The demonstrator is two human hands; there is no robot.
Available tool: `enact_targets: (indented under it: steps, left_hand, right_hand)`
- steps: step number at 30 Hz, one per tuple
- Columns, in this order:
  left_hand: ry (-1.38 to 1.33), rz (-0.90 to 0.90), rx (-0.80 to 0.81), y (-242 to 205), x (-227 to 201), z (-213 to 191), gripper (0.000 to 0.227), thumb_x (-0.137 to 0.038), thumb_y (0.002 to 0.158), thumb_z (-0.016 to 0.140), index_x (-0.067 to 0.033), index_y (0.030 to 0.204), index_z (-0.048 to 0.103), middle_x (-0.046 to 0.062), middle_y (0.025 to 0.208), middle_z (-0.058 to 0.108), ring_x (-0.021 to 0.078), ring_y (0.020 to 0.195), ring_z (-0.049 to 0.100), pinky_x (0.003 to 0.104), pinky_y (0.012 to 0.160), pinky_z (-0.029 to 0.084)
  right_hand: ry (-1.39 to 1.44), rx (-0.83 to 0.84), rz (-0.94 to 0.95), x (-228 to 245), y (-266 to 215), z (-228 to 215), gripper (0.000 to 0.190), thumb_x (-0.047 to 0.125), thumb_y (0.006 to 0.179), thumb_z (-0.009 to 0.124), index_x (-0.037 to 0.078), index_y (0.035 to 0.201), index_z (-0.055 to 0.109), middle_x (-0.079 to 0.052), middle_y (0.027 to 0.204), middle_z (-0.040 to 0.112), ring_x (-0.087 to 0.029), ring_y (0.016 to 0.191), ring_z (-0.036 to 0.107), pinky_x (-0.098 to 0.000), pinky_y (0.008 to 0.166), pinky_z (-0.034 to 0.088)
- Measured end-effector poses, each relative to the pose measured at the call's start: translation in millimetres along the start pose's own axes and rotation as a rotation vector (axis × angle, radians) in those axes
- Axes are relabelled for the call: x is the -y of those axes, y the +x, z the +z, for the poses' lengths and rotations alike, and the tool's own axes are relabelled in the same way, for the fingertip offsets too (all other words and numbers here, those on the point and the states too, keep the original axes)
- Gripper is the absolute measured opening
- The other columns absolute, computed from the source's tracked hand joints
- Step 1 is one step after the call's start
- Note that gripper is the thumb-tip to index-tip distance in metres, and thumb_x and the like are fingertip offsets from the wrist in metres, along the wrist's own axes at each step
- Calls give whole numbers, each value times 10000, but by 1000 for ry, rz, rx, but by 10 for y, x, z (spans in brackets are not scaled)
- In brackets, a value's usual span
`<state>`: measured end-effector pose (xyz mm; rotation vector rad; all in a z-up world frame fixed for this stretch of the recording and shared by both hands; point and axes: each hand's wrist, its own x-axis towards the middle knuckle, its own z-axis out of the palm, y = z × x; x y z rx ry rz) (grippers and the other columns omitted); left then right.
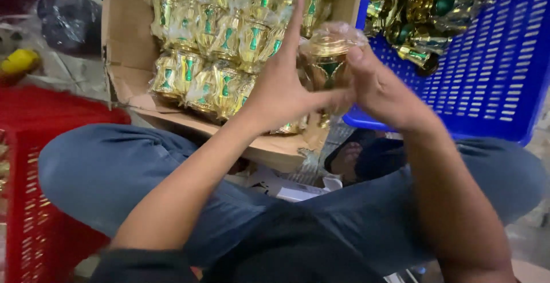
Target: The person takes gold-colored ornaments out of plastic bags and places them into a blue plastic basket.
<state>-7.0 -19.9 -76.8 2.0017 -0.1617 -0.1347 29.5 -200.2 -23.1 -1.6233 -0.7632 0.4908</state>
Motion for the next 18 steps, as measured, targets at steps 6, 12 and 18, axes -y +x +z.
enact_targets:
  steps: [6,12,18]
  left_hand:
    - [204,16,-198,460,393,341,1128,-430,746,987,-128,1561,269,149,1446,633,305,1239,704,439,1051,597]
    - [528,-488,-69,726,1041,648,767,-206,749,936,5,1254,400,75,870,652,229,731,699,309,610,643]
    - [1011,-403,-281,648,1688,982,836,-667,645,906,-116,1209,627,147,1404,450,360,1277,425,545,1025,371]
  right_hand:
    - [-548,-165,401,149,-207,-289,668,256,1057,538,-101,1545,256,-419,1468,405,-530,1203,582,-561,826,597]
    - [-933,-325,407,177,-439,-477,536,287,1075,653,-70,1460,545,-286,1285,600,-438,988,656,-539,790,535]
    - [-967,-305,473,211,-523,-531,494,330,1051,641,23,1436,599,-180,1133,651,-370,850,679,-501,703,550]
